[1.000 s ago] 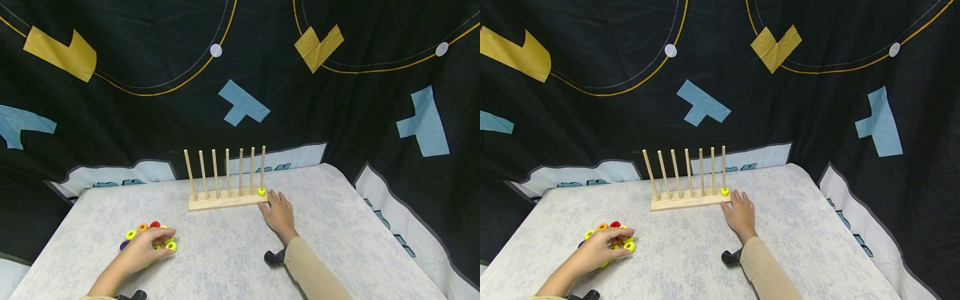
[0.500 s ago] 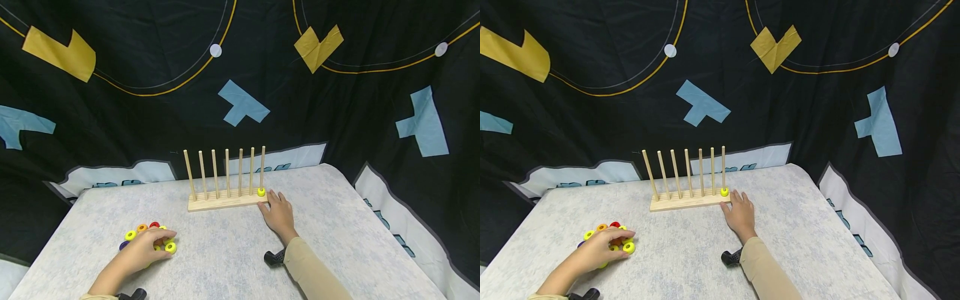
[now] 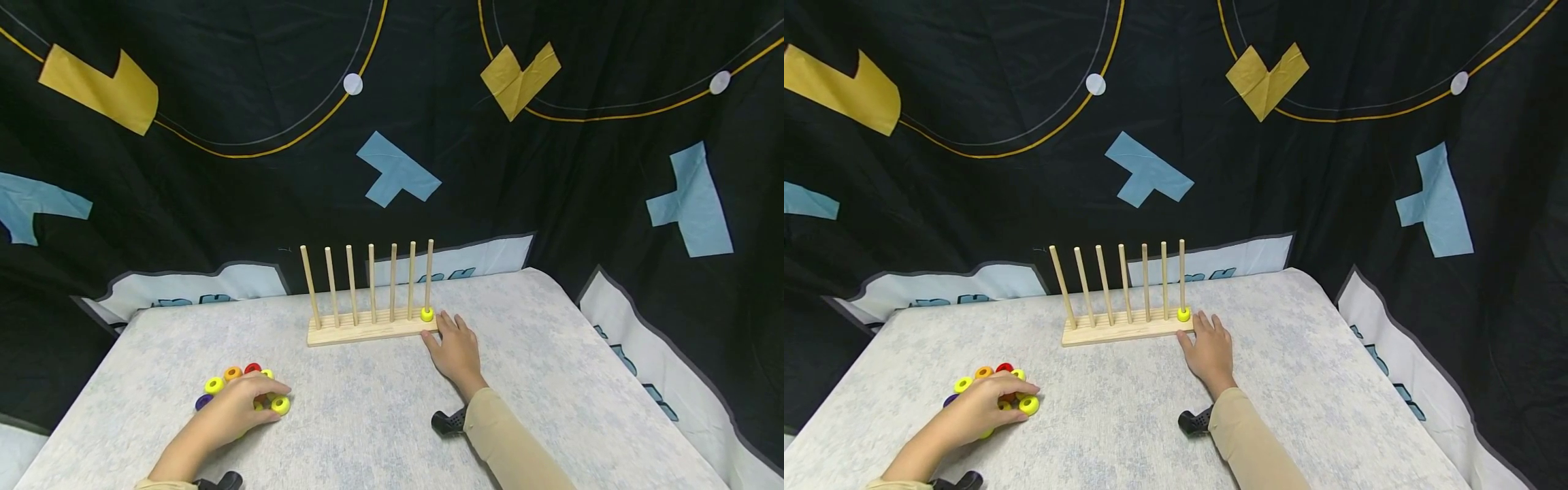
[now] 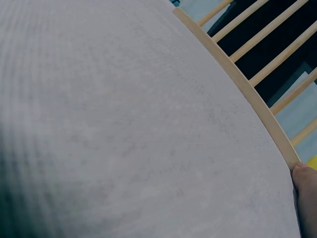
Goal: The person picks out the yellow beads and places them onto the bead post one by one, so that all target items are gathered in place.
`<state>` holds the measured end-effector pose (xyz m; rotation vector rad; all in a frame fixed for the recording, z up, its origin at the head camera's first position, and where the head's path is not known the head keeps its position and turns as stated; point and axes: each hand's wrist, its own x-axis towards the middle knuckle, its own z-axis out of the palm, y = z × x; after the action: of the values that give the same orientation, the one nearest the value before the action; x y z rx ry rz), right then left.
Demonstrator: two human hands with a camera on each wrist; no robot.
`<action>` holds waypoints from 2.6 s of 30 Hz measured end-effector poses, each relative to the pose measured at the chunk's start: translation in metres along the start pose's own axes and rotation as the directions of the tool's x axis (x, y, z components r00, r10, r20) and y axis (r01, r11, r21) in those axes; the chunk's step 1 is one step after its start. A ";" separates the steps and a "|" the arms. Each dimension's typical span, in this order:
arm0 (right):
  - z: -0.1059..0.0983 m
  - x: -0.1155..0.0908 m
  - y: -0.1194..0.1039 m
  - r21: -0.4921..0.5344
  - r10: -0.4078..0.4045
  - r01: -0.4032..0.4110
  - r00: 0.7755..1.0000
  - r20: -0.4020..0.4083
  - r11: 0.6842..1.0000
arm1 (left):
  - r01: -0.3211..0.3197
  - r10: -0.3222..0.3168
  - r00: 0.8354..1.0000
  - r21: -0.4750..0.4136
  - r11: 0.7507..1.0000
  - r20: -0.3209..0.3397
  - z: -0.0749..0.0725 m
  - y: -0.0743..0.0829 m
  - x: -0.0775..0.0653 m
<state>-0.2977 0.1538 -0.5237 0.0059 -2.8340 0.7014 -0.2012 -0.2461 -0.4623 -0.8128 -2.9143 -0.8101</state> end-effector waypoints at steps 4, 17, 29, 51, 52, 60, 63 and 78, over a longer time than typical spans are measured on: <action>0.000 0.001 0.000 -0.005 0.003 -0.003 1.000 0.007 1.000 | 0.040 -0.040 0.999 -0.005 0.999 0.000 0.002 0.001 0.002; 0.001 0.002 0.001 -0.011 0.012 -0.011 1.000 0.024 1.000 | 0.039 -0.038 0.999 0.055 0.998 -0.018 0.007 0.009 0.008; 0.002 0.001 0.002 -0.013 0.010 -0.010 1.000 0.024 1.000 | -0.047 0.048 0.999 0.070 0.996 -0.009 0.016 0.014 0.015; 0.003 0.001 0.002 -0.016 0.014 -0.013 1.000 0.022 1.000 | 0.055 -0.055 0.998 0.084 0.995 -0.004 0.024 0.020 0.019; 0.003 0.001 0.002 -0.016 0.014 -0.013 1.000 0.022 1.000 | 0.059 -0.060 0.998 0.079 0.995 0.000 0.024 0.020 0.019; 0.003 0.002 0.001 -0.022 0.016 -0.016 1.000 0.022 1.000 | 0.077 -0.077 0.997 0.069 0.995 -0.007 0.025 0.022 0.017; 0.003 0.002 0.001 -0.020 0.015 -0.015 1.000 0.020 1.000 | 0.077 -0.077 0.997 0.068 0.995 -0.011 0.026 0.023 0.017; 0.004 0.002 0.003 -0.021 0.017 -0.017 1.000 0.022 1.000 | 0.088 -0.094 0.991 -0.063 0.994 -0.094 0.026 0.030 0.020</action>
<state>-0.3003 0.1546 -0.5282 -0.0138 -2.8659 0.6798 -0.2007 -0.2022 -0.4678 -0.6291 -2.8723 -0.9191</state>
